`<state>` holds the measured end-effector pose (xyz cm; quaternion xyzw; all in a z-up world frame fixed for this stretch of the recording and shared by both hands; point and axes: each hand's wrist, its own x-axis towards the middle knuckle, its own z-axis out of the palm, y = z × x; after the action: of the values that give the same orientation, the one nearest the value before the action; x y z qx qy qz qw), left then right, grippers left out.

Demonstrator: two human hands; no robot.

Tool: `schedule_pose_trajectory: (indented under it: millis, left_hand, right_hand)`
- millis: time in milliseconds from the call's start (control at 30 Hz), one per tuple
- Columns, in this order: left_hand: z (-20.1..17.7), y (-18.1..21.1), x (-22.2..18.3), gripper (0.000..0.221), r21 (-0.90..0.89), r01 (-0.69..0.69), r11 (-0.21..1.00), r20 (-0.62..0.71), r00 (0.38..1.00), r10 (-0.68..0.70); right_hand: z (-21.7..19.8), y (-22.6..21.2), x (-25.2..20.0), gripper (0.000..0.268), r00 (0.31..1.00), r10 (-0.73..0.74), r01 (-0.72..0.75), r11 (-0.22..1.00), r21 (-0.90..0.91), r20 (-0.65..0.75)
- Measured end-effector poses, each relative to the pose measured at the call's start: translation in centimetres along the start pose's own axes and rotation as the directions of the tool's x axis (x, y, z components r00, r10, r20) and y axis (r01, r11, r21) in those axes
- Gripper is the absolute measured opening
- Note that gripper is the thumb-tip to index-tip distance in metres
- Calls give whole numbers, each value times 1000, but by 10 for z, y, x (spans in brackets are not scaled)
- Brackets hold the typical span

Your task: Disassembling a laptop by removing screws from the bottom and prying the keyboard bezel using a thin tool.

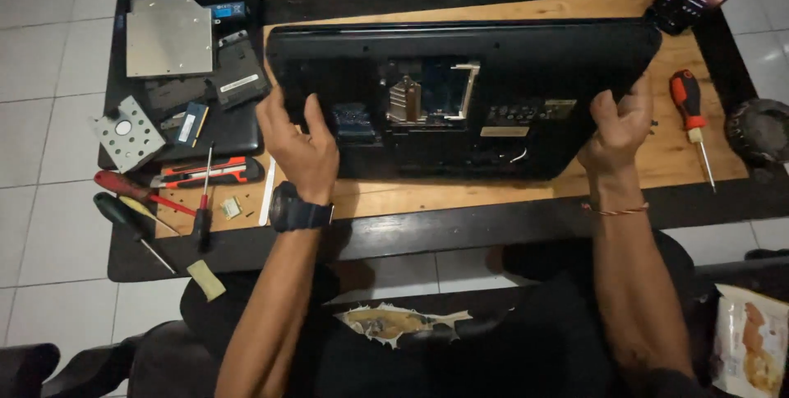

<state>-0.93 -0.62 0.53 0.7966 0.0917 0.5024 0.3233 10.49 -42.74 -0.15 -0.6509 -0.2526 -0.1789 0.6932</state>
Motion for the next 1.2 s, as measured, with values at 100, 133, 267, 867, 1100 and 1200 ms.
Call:
schedule_pose_trajectory:
  millis: [100, 133, 267, 867, 1100, 1200]
  left_hand:
    - [-7, 3, -6, 35, -37, 8, 999, -26, 1000, -9]
    - [-7, 2, -8, 36, -32, 5, 999, -39, 999, -7]
    - [-12, 8, -7, 36, -62, 25, 998, -59, 998, -28]
    - [-1, 2, 15, 37, -94, 8, 996, 88, 996, 0]
    - [-14, -7, 27, 39, -174, 65, 983, 245, 969, -21]
    - [-23, -12, 11, 73, -220, 118, 968, 360, 932, -32]
  right_hand:
    - [12, -13, 5, 44, 992, -123, 123, 992, 1, 9]
    - [20, -20, 11, 48, 974, -220, 216, 975, 53, 62]
    - [22, -16, 25, 55, 965, -228, 205, 964, 171, 132]
    - [15, 15, 41, 47, 977, -194, 184, 977, 106, 90]
    - [13, 23, 47, 42, 986, -145, 144, 989, 21, 84]
    - [11, 28, 45, 41, 988, -136, 138, 990, -24, 73]
